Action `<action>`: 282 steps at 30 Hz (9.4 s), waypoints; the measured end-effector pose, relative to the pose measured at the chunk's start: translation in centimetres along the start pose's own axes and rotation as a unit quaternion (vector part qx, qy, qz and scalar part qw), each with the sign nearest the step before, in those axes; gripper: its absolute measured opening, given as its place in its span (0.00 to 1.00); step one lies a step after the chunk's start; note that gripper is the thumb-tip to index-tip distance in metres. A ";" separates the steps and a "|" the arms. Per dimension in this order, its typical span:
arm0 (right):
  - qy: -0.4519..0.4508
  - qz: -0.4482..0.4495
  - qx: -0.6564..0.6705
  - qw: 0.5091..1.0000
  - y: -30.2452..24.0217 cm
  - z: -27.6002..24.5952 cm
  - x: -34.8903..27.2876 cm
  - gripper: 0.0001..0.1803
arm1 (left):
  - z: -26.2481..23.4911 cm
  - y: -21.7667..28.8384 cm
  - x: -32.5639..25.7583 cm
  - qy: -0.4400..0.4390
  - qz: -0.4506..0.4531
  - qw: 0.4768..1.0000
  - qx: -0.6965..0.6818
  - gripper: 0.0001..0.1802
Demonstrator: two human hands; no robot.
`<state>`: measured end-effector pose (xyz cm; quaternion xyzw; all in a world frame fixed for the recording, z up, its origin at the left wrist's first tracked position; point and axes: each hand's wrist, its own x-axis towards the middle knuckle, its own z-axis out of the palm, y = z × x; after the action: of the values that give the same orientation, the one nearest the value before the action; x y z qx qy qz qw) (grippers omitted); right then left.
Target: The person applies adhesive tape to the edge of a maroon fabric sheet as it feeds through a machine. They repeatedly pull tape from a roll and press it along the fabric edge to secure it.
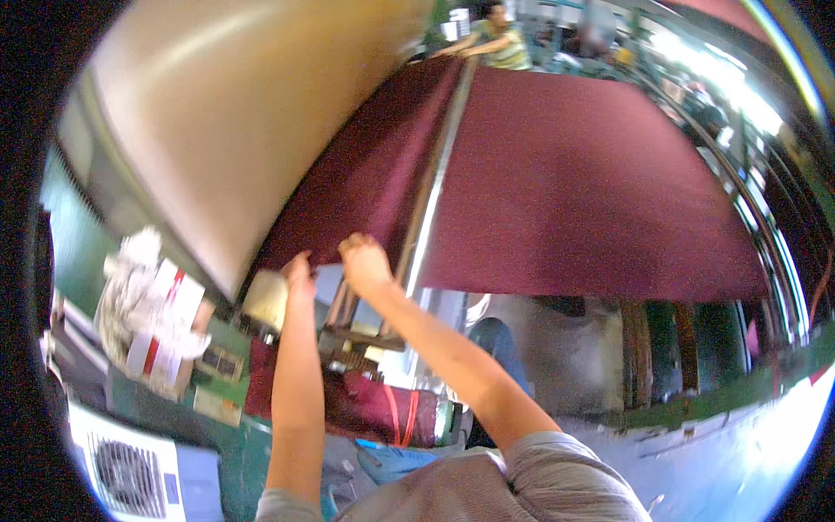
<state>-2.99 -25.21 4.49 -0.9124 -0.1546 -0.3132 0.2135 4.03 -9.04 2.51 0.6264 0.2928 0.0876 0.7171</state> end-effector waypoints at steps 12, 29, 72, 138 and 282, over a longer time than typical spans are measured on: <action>0.001 -0.099 0.229 0.968 -4.4 -3.5 1.0 0.07 | 0.1 -1.6 0.2 -0.215 0.037 0.975 -0.031 0.08; -0.012 -0.764 -0.103 0.636 -29.8 -8.1 -2.2 0.12 | 1.9 -0.6 -3.3 -0.343 -0.005 0.934 -0.098 0.12; 0.031 0.200 -0.019 0.979 -2.2 -2.3 0.7 0.28 | 0.6 2.0 -3.2 0.014 0.131 0.984 -0.119 0.12; 0.007 -0.060 0.073 0.995 -0.4 -0.7 0.4 0.06 | 0.3 1.6 -3.4 -0.127 0.067 0.989 -0.038 0.12; 0.033 0.016 0.029 0.999 0.3 -1.3 0.2 0.08 | 0.5 1.9 -2.8 -0.006 -0.015 1.000 0.014 0.06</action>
<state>-3.34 -26.06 5.48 -0.8974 -0.1420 -0.3352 0.2493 2.47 -10.45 5.22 0.6324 0.2990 0.0689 0.7113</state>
